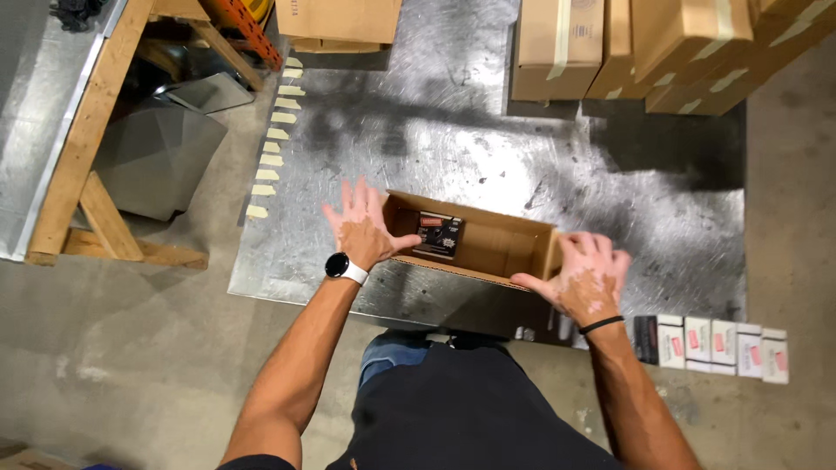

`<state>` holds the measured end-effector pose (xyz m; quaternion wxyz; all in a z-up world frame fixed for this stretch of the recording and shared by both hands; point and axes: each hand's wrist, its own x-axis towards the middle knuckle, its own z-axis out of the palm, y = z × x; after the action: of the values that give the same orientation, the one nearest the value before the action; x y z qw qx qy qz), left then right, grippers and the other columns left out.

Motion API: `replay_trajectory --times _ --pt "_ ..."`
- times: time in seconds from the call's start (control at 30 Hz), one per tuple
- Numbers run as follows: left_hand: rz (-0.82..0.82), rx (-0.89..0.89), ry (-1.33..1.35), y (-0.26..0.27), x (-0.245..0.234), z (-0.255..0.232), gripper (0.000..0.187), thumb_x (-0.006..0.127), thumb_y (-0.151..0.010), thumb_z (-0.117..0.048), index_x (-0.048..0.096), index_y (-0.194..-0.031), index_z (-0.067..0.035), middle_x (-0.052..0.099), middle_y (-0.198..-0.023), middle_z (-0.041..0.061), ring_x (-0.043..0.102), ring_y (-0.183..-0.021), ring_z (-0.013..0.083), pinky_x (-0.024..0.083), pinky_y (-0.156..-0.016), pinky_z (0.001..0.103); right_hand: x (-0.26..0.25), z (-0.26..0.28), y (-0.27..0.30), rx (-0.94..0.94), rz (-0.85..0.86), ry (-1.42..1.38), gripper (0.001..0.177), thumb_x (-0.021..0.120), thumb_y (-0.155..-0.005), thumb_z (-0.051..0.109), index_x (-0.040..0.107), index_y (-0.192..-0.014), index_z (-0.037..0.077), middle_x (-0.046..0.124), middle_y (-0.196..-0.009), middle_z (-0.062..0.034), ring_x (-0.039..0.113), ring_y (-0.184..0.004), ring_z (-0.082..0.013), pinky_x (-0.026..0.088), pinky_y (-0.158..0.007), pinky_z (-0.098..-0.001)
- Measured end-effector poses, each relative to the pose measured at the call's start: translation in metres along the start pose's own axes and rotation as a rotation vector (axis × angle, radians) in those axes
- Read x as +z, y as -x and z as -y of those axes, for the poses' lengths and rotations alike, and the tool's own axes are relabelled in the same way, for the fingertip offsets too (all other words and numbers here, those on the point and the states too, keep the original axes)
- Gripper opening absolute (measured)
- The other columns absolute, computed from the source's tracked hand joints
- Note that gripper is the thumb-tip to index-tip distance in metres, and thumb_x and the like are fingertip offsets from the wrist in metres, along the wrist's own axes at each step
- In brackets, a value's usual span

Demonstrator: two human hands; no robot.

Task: The person folds cardboard boxes, places items inside, and applies tape to seal them.

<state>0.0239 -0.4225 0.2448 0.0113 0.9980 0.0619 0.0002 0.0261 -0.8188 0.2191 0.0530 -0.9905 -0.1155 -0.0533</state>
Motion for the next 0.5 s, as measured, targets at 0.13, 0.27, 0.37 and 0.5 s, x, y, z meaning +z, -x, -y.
replay_trajectory --times 0.13,0.27,0.37,0.5 --pt "0.119 0.117 -0.037 -0.007 0.019 0.003 0.144 0.044 -0.077 -0.115 0.048 -0.166 -0.002 0.025 -0.188 0.025 0.02 -0.174 0.0439 0.012 -0.128 0.083 -0.029 0.029 -0.003 0.155 0.363 0.03 0.125 0.057 -0.078 0.108 0.055 -0.166 0.02 0.062 -0.169 -0.0092 0.033 -0.172 -0.0339 0.025 -0.127 -0.0783" --pt "0.341 -0.062 0.57 -0.048 0.078 0.032 0.103 0.037 -0.102 -0.093 0.034 -0.173 -0.018 0.052 -0.165 0.028 0.051 -0.155 0.0482 0.029 -0.132 0.067 -0.012 0.053 -0.009 0.231 0.465 -0.06 0.143 0.056 -0.08 0.108 0.03 -0.177 0.006 0.043 -0.18 -0.0204 0.04 -0.167 -0.0369 0.033 -0.122 -0.0823" --pt "0.253 -0.154 0.77 -0.075 0.148 0.03 0.082 0.04 -0.108 -0.086 0.064 -0.149 -0.02 0.074 -0.145 0.019 0.064 -0.144 0.0424 0.046 -0.125 0.06 0.009 0.062 -0.001 0.234 0.317 0.048 0.135 0.053 -0.085 0.103 0.033 -0.176 0.006 0.044 -0.177 -0.0254 0.039 -0.166 -0.0393 0.034 -0.118 -0.0841" --pt "0.126 -0.278 0.846 -0.073 0.147 0.019 0.075 0.048 -0.105 -0.089 0.07 -0.099 -0.017 0.08 -0.107 0.018 0.073 -0.123 0.0445 0.053 -0.109 0.061 0.056 0.067 -0.016 -0.041 -0.038 0.306 0.071 0.09 -0.061 0.066 0.066 -0.111 0.022 0.053 -0.12 -0.0008 0.052 -0.119 -0.0275 0.042 -0.096 -0.0537"
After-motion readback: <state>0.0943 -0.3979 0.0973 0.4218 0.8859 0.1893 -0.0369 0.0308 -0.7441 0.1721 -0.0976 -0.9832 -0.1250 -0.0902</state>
